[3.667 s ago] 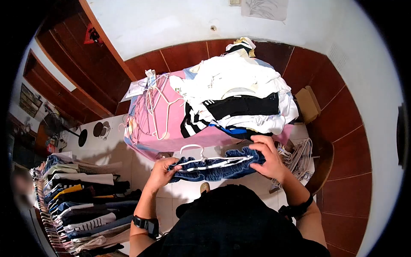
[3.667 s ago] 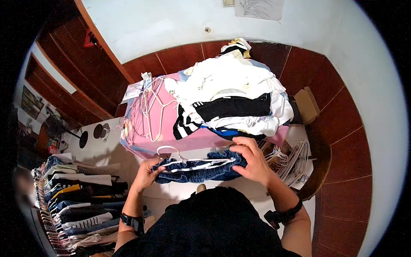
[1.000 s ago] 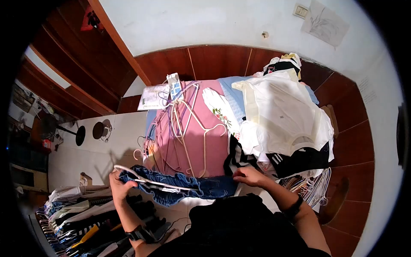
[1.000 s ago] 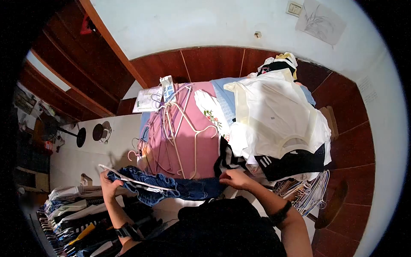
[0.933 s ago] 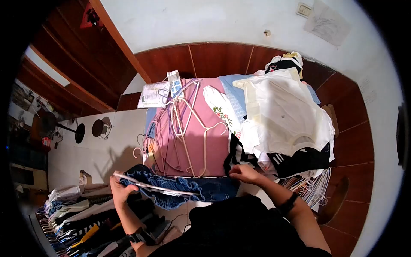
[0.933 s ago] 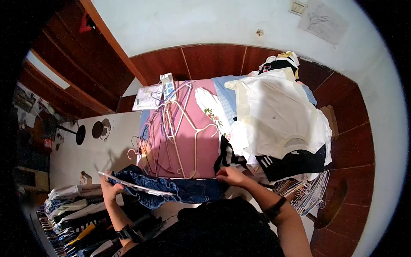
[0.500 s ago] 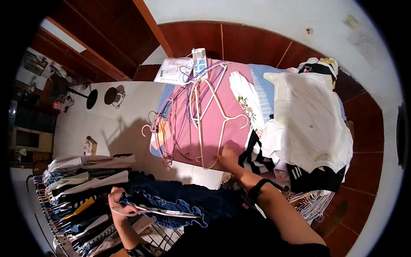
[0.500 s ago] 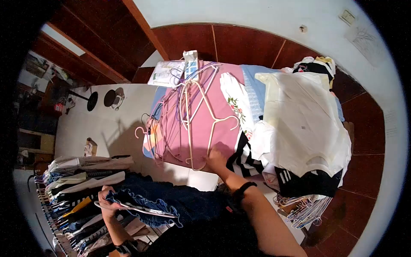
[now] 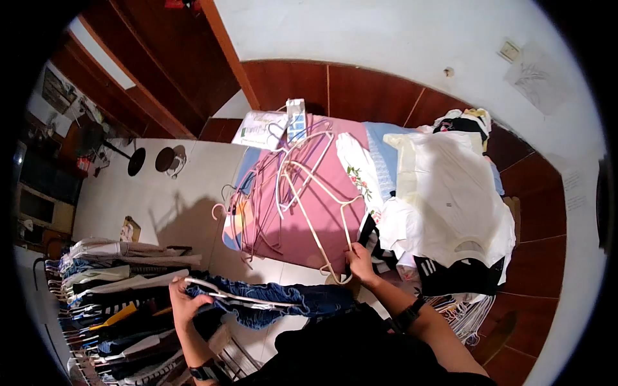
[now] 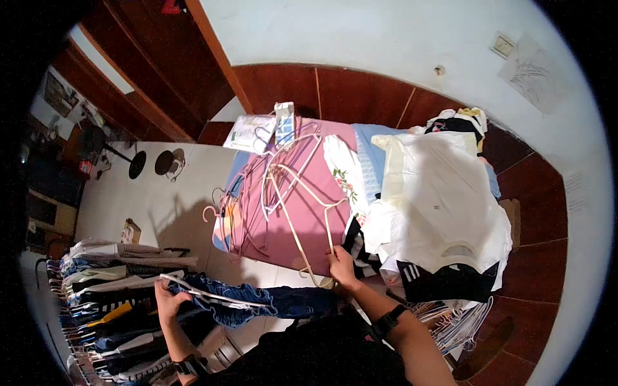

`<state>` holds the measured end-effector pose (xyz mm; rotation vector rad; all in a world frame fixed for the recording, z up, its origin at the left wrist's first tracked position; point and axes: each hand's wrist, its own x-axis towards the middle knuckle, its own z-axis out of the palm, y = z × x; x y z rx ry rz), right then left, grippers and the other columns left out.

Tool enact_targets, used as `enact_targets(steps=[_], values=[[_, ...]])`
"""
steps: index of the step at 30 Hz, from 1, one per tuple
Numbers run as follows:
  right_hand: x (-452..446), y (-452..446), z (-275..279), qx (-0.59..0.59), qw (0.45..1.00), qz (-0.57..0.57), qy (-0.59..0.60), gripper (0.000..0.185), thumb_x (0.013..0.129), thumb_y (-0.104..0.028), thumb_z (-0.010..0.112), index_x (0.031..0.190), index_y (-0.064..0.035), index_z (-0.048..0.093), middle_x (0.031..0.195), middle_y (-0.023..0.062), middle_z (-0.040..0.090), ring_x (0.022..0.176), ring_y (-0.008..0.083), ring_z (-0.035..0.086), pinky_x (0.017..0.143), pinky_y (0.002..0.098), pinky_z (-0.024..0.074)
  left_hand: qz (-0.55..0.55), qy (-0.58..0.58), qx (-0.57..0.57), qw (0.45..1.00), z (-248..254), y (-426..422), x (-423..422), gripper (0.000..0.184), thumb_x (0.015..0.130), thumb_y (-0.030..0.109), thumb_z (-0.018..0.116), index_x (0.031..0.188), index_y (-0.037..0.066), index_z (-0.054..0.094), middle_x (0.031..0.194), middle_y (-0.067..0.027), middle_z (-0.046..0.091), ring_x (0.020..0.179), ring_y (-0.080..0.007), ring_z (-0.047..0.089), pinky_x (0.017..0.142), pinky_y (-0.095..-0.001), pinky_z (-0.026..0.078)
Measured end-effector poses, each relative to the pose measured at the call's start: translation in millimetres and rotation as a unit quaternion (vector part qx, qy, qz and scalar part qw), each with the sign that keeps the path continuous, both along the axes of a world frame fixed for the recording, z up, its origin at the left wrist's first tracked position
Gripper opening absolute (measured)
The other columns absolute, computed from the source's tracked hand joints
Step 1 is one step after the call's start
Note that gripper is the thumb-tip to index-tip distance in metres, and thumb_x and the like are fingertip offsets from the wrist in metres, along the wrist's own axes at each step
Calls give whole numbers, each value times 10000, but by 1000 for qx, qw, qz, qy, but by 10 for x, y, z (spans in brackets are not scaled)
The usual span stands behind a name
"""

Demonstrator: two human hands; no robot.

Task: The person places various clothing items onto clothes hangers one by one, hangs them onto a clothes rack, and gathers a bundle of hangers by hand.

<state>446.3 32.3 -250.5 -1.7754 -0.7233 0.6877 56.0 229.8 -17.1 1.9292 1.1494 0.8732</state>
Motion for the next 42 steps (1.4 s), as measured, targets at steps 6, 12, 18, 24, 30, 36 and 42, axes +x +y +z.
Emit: enact_targets(steps=[6,12,18,24,30,36,42], values=[[12,177,698,11,973,0,230,174,858,-113,552,846,49,615,646,74,541,594,189,516,562,340,403,-154,35,-26,987,180,426,643,490,594,457,883,707,21,689,612,12,652,551,-100,547,621,-259,390],[-98,10,974,2,960,66,270,143,894,-136,576,914,4,596,690,49,537,636,148,513,546,310,398,-173,105,83,976,171,459,850,558,524,557,862,711,60,692,579,-30,608,532,-162,497,649,-291,384],[-23,85,1565,5,946,31,323,16,925,-78,535,939,-84,531,634,-25,448,468,69,392,372,237,295,-188,115,56,974,164,364,789,552,529,547,866,726,57,707,597,-17,641,533,-150,515,646,-284,389],[353,-352,1832,56,962,51,264,52,917,-93,544,957,-77,515,604,-28,441,436,70,384,373,244,307,-194,37,12,980,78,440,737,489,579,442,894,735,19,705,596,-2,661,518,-78,549,585,-250,435],[545,-811,2136,14,992,-14,126,74,921,-71,527,973,-103,485,624,-36,431,430,56,354,385,229,291,-158,20,-33,987,-86,742,1169,500,640,437,882,748,-13,691,564,14,590,534,-74,524,528,-271,445],[448,-1472,2354,185,970,-46,154,184,919,-94,650,938,-95,466,654,-24,493,496,42,455,437,193,360,-155,73,-93,981,-536,1479,1903,443,687,403,861,838,13,715,687,-16,669,629,-101,568,616,-302,472],[450,-1721,2548,247,963,-99,50,456,846,-1,694,1238,-50,466,781,23,556,567,92,516,524,222,429,-136,115,209,961,-773,1635,2972,561,703,303,828,1127,3,619,1020,-153,648,969,-320,619,847,-411,487]])
